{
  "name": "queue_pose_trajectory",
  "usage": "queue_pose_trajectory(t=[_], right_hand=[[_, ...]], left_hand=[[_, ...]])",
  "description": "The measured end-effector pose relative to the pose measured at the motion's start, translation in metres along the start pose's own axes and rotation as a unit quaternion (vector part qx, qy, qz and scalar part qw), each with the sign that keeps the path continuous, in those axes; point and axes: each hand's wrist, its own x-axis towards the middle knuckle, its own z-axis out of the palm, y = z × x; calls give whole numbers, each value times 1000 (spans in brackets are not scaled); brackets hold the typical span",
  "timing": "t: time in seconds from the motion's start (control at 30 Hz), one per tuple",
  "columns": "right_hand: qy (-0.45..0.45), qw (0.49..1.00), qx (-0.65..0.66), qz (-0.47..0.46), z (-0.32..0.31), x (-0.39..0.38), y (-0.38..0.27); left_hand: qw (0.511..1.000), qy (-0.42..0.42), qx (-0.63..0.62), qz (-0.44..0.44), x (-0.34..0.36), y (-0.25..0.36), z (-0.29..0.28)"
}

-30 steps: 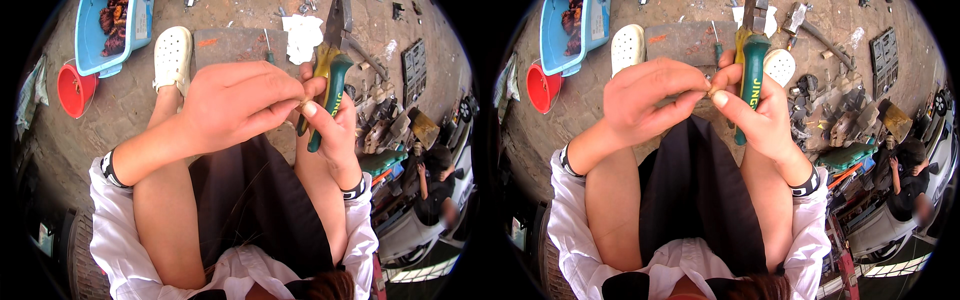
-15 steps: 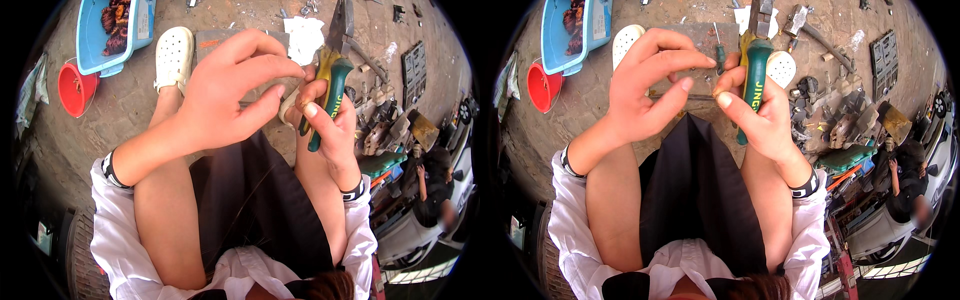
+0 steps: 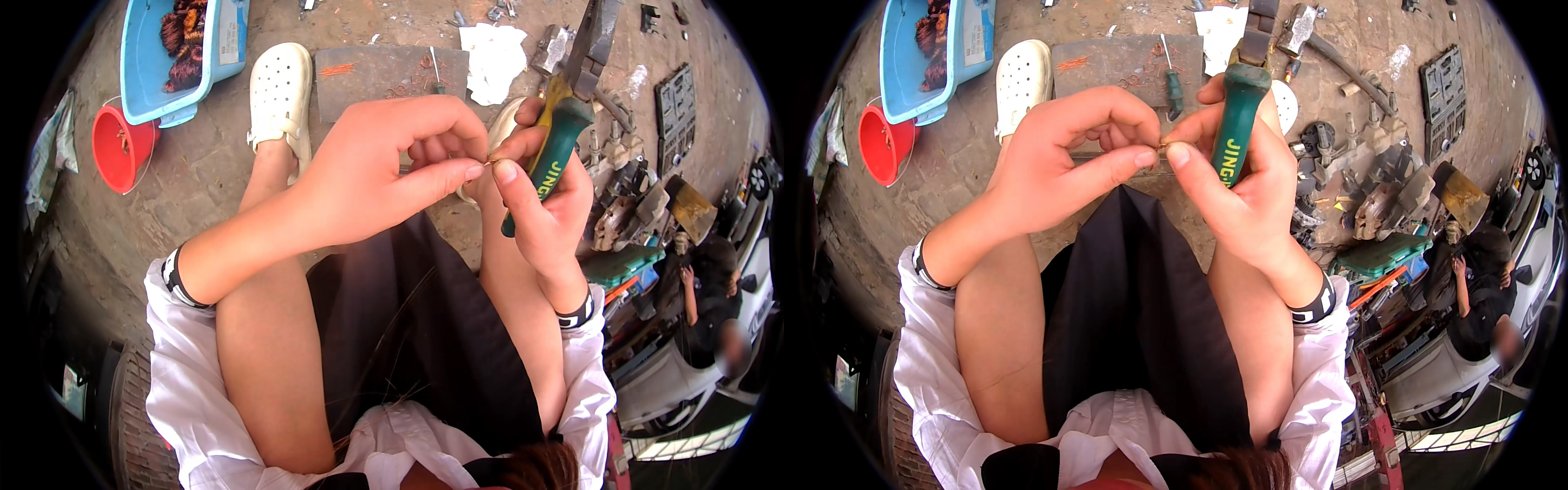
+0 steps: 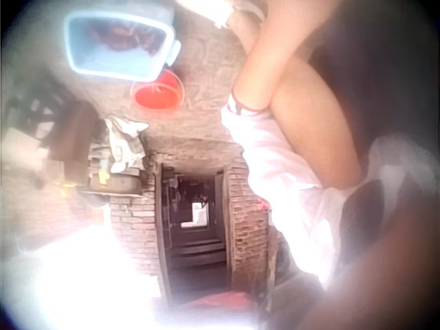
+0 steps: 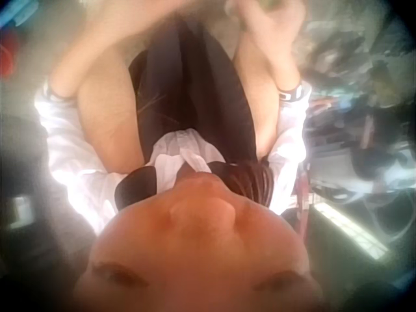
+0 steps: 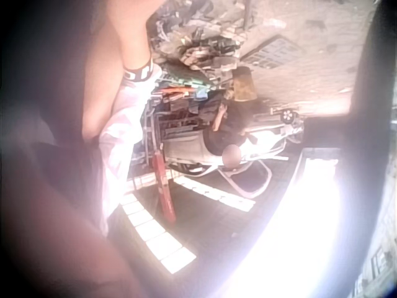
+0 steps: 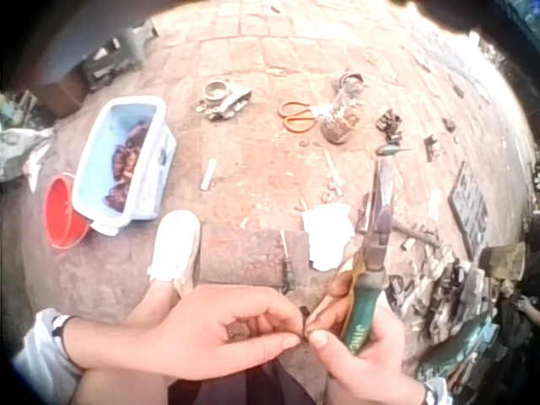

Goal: The person sits on the floor and uses pliers to bend and shape small metal pieces. They repeatedly pick up individual items, adjust them with the pliers, and place them back down, continuing the process throughout the clip.

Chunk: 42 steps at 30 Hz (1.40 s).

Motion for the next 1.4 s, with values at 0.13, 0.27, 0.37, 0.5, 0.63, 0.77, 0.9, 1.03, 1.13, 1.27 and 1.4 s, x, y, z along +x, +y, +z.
queue_pose_trajectory(t=[0.13, 0.27, 0.37, 0.5, 0.63, 0.77, 0.9, 1.03, 1.13, 1.27, 1.4], right_hand=[[14, 996, -80, -31, 0, 1, -4], [13, 995, -88, -44, 0, 0, -5], [20, 999, -35, -34, 2, 0, -1], [-13, 996, 39, 84, 1, 1, -3], [-50, 945, 229, 227, -2, 0, 2], [-43, 922, 254, 289, -4, -1, -1], [-26, 985, 102, 138, -3, 1, 0], [5, 989, 60, 134, 2, 0, -5], [25, 989, 49, 138, 4, -2, -5], [21, 997, -18, 75, 3, -1, -1], [19, 995, -95, -31, 4, 4, 1]], left_hand=[[970, -28, -201, -135, 1, 4, 0], [962, -36, -211, -168, 1, 7, 1], [982, -15, -135, -131, -1, 4, 5], [996, 13, 84, 34, 2, 1, 4], [982, 28, 159, 100, 3, -8, 4], [990, 48, 101, 81, 2, -11, 1], [992, 64, 86, 59, 3, -8, 2], [994, 72, 80, 22, 1, -2, 3], [994, 68, 80, 5, 1, 0, 4], [995, 61, 73, -36, 1, 5, 4], [988, 48, -11, -145, -1, 8, 5]])
